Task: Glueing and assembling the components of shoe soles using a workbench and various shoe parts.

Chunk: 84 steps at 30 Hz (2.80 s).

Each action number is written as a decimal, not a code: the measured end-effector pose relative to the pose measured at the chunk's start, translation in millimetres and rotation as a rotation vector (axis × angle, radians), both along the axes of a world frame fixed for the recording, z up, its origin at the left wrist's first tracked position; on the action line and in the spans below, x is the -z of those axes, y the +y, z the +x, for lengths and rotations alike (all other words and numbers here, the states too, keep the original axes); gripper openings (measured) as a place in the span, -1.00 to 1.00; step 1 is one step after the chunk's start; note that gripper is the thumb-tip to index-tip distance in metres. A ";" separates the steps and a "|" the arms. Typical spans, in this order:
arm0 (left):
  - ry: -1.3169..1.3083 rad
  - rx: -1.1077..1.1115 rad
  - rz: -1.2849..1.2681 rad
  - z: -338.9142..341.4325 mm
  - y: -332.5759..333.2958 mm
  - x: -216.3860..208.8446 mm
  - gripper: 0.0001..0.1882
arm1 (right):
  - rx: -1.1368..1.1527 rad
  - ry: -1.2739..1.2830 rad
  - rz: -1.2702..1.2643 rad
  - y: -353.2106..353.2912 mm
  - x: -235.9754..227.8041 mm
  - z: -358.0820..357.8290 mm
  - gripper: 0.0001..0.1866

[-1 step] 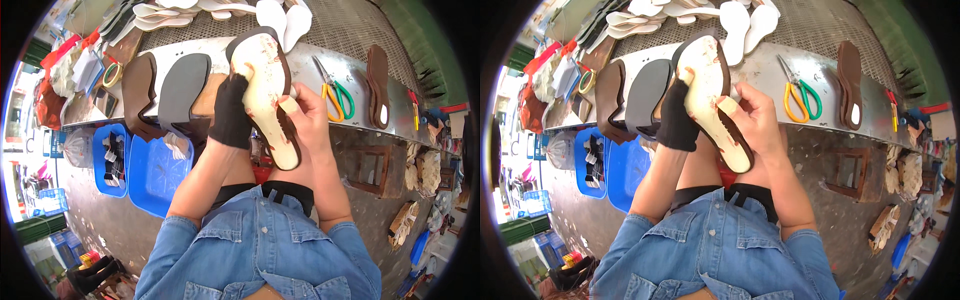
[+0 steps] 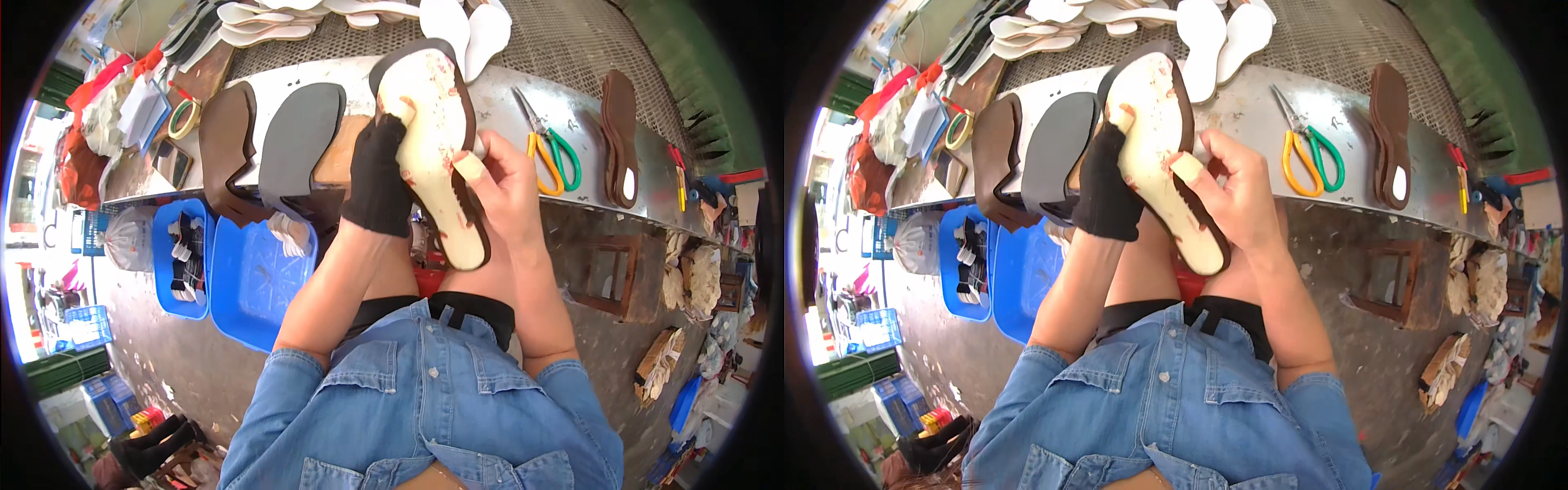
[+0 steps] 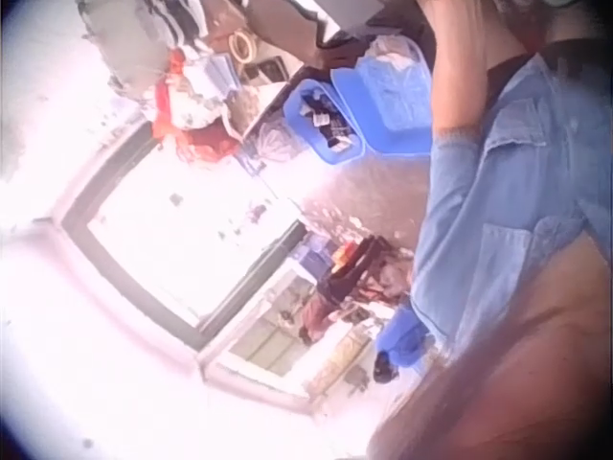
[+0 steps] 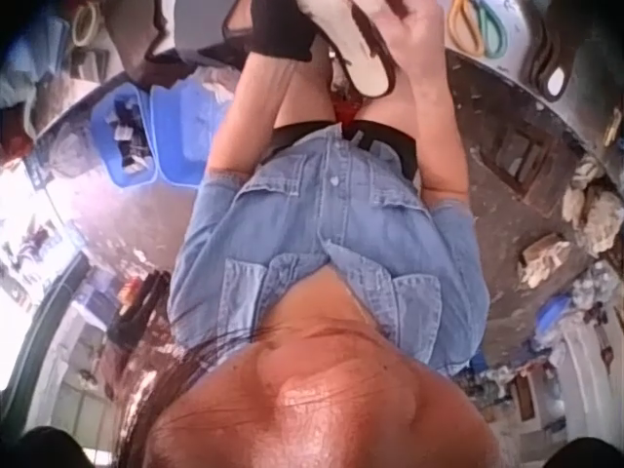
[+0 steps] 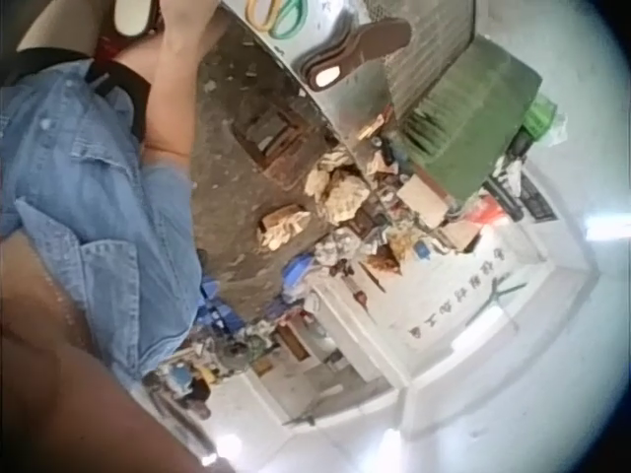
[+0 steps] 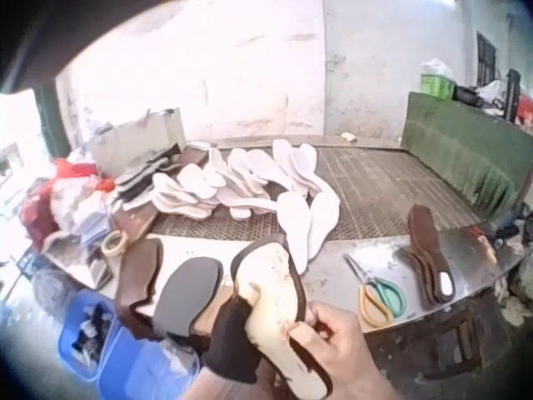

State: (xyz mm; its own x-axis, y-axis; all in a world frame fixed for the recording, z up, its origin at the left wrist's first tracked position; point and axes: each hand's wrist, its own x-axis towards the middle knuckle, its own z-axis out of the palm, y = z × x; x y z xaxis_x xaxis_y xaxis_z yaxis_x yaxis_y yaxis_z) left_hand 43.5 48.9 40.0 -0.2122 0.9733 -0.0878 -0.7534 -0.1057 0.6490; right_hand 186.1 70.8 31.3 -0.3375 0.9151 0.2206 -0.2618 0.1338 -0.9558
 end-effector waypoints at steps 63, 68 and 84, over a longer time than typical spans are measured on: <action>2.042 -0.255 -0.720 -206.3 31.3 38.1 -0.39 | 0.455 -0.901 0.540 -0.1 19.0 62.6 -0.78; 2.057 -0.268 -0.732 -210.6 30.7 39.5 -0.40 | 0.270 -0.853 0.491 -19.8 21.6 19.1 -0.82; 1.353 -0.234 -0.375 -244.0 22.1 21.4 -0.50 | -0.052 -0.365 0.021 8.1 23.8 -94.3 -0.62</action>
State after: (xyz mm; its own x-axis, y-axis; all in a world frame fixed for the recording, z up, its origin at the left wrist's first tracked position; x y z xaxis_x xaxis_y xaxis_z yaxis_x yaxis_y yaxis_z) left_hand -200.5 71.0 18.6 -0.4893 0.8694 0.0684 0.4710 0.1974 0.8598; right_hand 91.8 78.9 7.5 -0.4436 0.8911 0.0955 0.0887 0.1497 -0.9847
